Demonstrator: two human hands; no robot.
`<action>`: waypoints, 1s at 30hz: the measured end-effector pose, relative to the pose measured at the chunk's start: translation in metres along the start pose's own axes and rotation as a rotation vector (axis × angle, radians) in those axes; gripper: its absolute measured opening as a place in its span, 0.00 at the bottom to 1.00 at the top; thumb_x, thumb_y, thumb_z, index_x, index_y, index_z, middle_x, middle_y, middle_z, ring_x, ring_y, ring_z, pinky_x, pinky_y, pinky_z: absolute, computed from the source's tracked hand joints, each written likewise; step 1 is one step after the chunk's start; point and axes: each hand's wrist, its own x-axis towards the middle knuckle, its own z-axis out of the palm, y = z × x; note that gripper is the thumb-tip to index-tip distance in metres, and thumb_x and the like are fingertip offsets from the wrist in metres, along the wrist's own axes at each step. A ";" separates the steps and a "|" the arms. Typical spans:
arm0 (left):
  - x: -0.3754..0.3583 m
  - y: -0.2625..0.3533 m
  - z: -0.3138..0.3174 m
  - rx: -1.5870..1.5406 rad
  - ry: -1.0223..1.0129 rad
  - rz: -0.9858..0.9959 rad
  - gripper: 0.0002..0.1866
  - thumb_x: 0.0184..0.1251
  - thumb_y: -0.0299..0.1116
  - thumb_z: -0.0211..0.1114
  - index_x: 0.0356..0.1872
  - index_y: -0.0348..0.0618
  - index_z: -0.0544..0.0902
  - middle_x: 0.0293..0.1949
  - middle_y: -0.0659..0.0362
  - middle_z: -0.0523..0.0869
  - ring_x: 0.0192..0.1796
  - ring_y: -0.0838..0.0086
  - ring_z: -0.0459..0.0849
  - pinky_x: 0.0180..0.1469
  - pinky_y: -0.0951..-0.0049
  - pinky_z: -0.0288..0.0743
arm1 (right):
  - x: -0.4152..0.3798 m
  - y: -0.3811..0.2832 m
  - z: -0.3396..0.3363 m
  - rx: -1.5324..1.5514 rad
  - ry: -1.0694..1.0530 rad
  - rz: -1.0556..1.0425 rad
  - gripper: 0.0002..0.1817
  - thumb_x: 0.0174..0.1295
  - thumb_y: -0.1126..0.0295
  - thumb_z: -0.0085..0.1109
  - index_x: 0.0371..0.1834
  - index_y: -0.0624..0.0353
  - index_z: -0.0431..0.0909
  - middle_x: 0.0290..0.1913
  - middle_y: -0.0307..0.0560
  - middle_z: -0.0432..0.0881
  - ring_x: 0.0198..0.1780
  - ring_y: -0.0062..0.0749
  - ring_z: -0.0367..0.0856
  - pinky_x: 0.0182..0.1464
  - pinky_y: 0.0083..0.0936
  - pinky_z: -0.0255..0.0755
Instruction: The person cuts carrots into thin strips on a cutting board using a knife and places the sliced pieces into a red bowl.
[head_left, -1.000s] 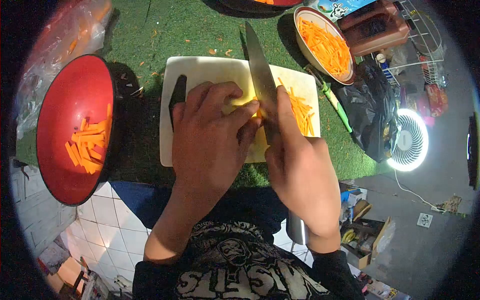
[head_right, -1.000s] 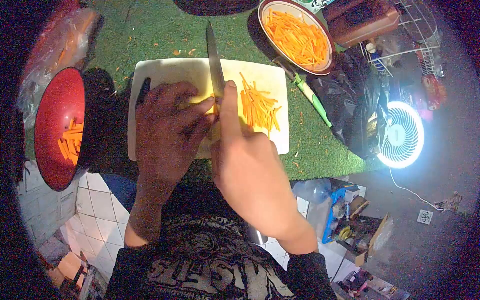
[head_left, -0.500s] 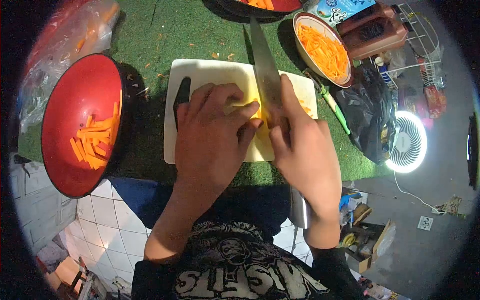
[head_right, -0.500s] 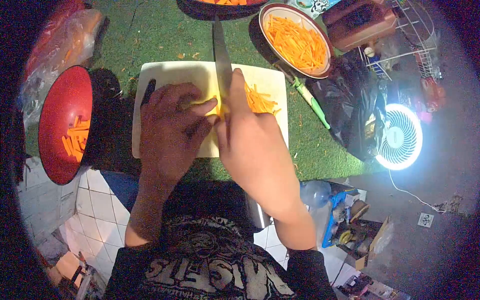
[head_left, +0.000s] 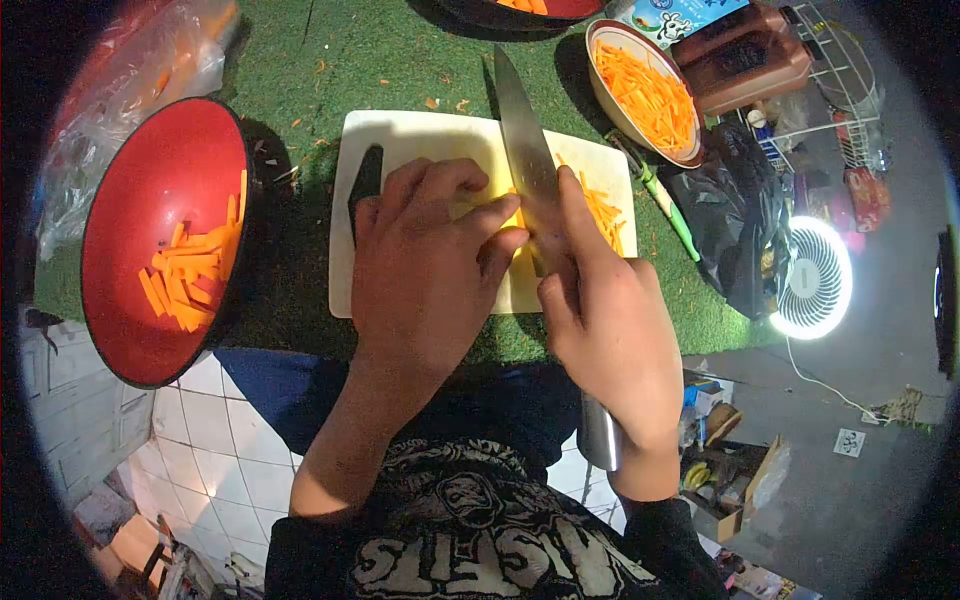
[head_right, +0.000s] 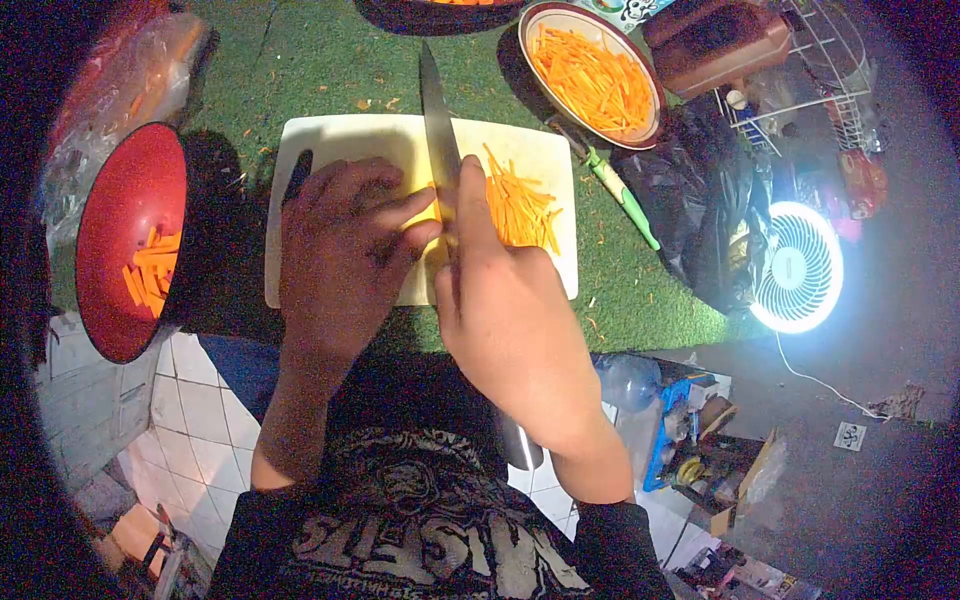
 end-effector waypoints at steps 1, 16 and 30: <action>0.001 0.001 -0.002 0.012 -0.008 -0.006 0.15 0.57 0.41 0.74 0.45 0.53 0.91 0.52 0.62 0.82 0.61 0.63 0.76 0.59 0.56 0.67 | 0.000 0.000 0.000 -0.002 -0.001 0.002 0.41 0.58 0.76 0.57 0.80 0.55 0.60 0.29 0.70 0.80 0.32 0.68 0.81 0.44 0.53 0.74; 0.002 0.001 -0.001 -0.008 -0.026 -0.013 0.13 0.58 0.38 0.73 0.45 0.54 0.91 0.51 0.62 0.82 0.62 0.63 0.75 0.59 0.57 0.67 | -0.001 -0.009 -0.001 -0.059 -0.051 0.046 0.43 0.58 0.77 0.60 0.80 0.55 0.59 0.31 0.67 0.83 0.32 0.67 0.81 0.43 0.51 0.76; 0.002 0.000 0.000 -0.001 0.010 0.006 0.13 0.56 0.37 0.75 0.44 0.54 0.92 0.50 0.63 0.83 0.59 0.64 0.77 0.58 0.59 0.68 | 0.011 0.005 0.008 -0.050 0.006 -0.123 0.37 0.62 0.77 0.58 0.77 0.63 0.61 0.39 0.68 0.84 0.38 0.68 0.82 0.45 0.52 0.75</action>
